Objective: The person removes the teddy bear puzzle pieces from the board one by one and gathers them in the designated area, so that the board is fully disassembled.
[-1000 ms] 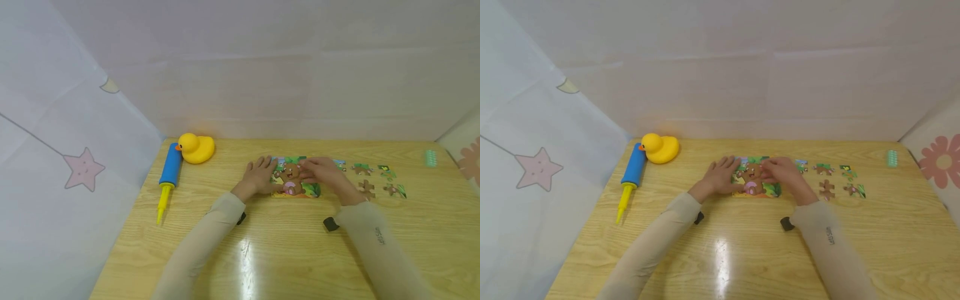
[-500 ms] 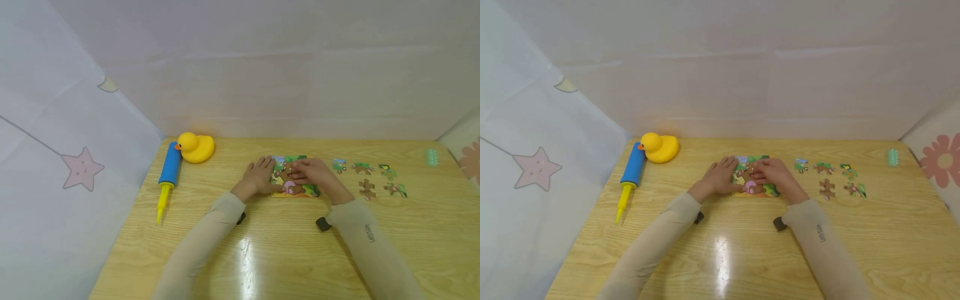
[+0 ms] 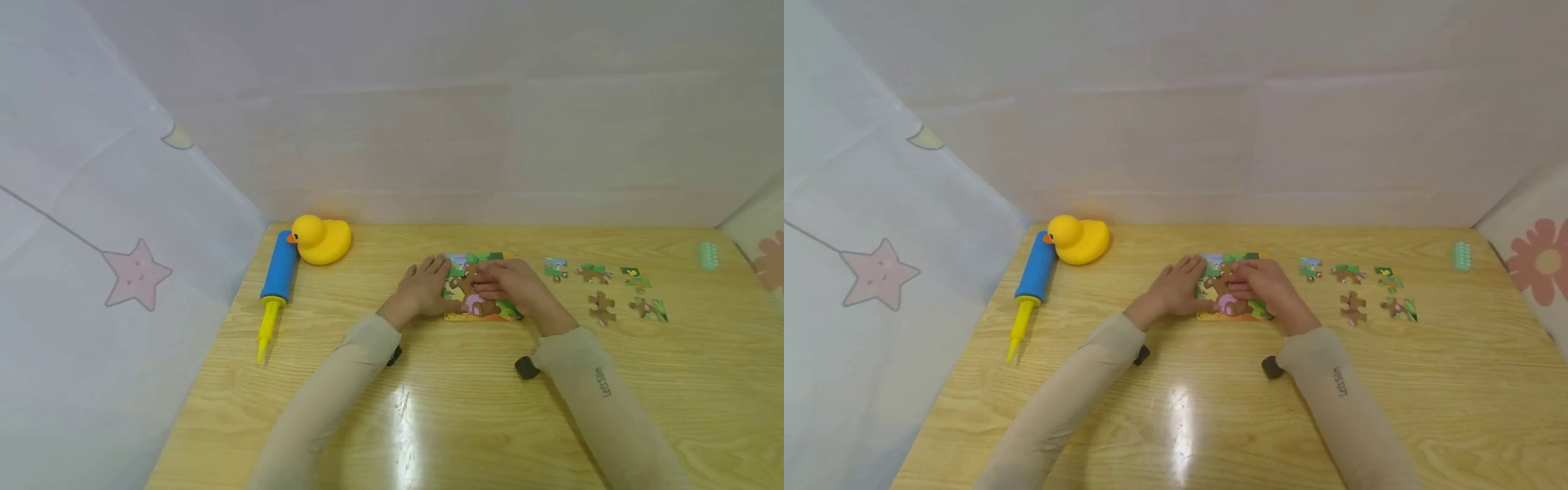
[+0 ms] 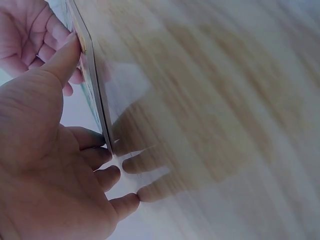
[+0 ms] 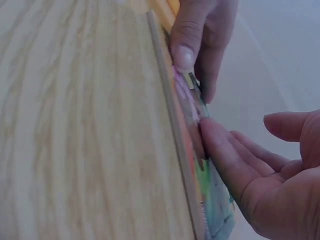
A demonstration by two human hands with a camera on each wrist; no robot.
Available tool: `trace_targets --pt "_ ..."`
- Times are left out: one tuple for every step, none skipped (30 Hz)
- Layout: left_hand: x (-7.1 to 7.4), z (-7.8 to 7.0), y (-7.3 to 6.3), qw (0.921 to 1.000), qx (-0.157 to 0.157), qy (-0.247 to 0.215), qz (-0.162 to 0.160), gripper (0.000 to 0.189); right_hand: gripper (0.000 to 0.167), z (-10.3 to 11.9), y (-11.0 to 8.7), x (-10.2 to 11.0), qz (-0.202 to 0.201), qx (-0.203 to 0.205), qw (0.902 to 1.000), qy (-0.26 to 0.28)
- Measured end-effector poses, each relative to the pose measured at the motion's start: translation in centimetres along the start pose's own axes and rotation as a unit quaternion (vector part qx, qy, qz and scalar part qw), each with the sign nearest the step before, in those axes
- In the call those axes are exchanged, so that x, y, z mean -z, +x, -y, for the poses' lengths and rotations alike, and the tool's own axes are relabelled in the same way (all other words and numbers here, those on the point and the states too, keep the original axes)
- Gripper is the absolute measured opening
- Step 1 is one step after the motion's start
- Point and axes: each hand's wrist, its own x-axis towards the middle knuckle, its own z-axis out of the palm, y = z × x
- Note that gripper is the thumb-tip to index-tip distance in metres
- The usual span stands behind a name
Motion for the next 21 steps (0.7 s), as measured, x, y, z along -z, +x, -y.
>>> trace_targets --pt "-0.06 0.00 0.02 1.0000 0.000 0.000 0.000 0.107 0.050 -0.02 -0.03 0.06 -0.001 0.000 1.0000 0.002" --pt "-0.11 -0.01 0.02 1.0000 0.000 0.001 0.000 0.107 0.050 0.00 -0.08 0.10 -0.002 0.001 1.0000 0.002" --pt "-0.13 0.00 0.02 1.0000 0.000 0.003 -0.001 0.107 0.050 0.06 -0.14 0.11 -0.006 0.003 1.0000 0.003" --pt "-0.14 -0.01 0.04 1.0000 0.002 0.006 -0.002 0.107 0.051 0.13 -0.19 0.11 -0.008 0.004 1.0000 0.002" --pt "-0.16 -0.02 0.04 1.0000 0.003 0.009 -0.003 0.107 0.051 0.23 -0.25 0.09 -0.011 0.005 0.9999 0.001" --pt "-0.14 -0.03 0.05 0.9999 0.003 0.012 -0.003 0.107 0.052 0.30 -0.27 0.06 -0.012 0.007 0.9999 0.001" --pt "-0.14 -0.05 0.04 0.9999 0.004 0.014 -0.004 0.107 0.052 0.37 -0.29 0.03 -0.014 0.007 0.9999 0.001" --pt "-0.14 -0.06 0.05 0.9999 0.004 0.015 -0.004 0.107 0.053 0.42 -0.29 0.00 -0.013 0.008 0.9999 -0.002" --pt "-0.12 -0.09 0.06 0.9999 0.003 0.015 -0.005 0.107 0.053 0.46 -0.29 -0.03 -0.011 0.009 0.9999 -0.003" --pt "-0.12 -0.12 0.06 0.9999 0.003 0.015 -0.005 0.107 0.053 0.47 -0.28 -0.05 -0.007 0.011 0.9999 -0.004" --pt "-0.10 -0.15 0.05 0.9999 0.002 0.013 -0.004 0.107 0.053 0.48 -0.28 -0.07 -0.006 0.011 0.9999 -0.004" --pt "-0.09 -0.17 0.04 0.9999 0.002 0.011 -0.003 0.107 0.053 0.47 -0.29 -0.09 -0.004 0.011 0.9999 -0.002" --pt "-0.10 -0.23 0.05 0.9999 0.002 0.011 -0.002 0.107 0.053 0.45 -0.32 -0.07 -0.004 0.010 0.9999 0.002" --pt "-0.11 -0.28 0.07 0.9999 0.003 0.010 -0.002 0.107 0.053 0.41 -0.33 -0.05 -0.002 0.009 0.9999 0.006" --pt "-0.12 -0.32 0.08 0.9999 0.004 0.010 -0.002 0.107 0.053 0.36 -0.32 -0.03 -0.001 0.008 0.9999 0.013" --pt "-0.14 -0.35 0.09 0.9999 0.006 0.011 -0.001 0.107 0.053 0.31 -0.30 -0.02 0.000 0.006 0.9998 0.020" --pt "-0.15 -0.36 0.10 0.9999 0.007 0.013 -0.001 0.107 0.053 0.26 -0.28 0.00 0.000 0.004 0.9996 0.027" --pt "-0.17 -0.37 0.12 0.9999 0.008 0.013 -0.002 0.107 0.053 0.22 -0.25 0.01 -0.001 0.003 0.9994 0.034" --pt "-0.19 -0.38 0.14 0.9999 0.008 0.015 -0.003 0.107 0.052 0.18 -0.21 0.01 -0.002 0.002 0.9992 0.040" --pt "-0.20 -0.39 0.17 0.9999 0.008 0.015 -0.003 0.107 0.052 0.13 -0.16 0.02 -0.005 0.001 0.9989 0.046" --pt "-0.20 -0.41 0.20 0.9998 0.008 0.015 -0.003 0.107 0.051 0.07 -0.13 0.04 -0.009 0.000 0.9987 0.051"
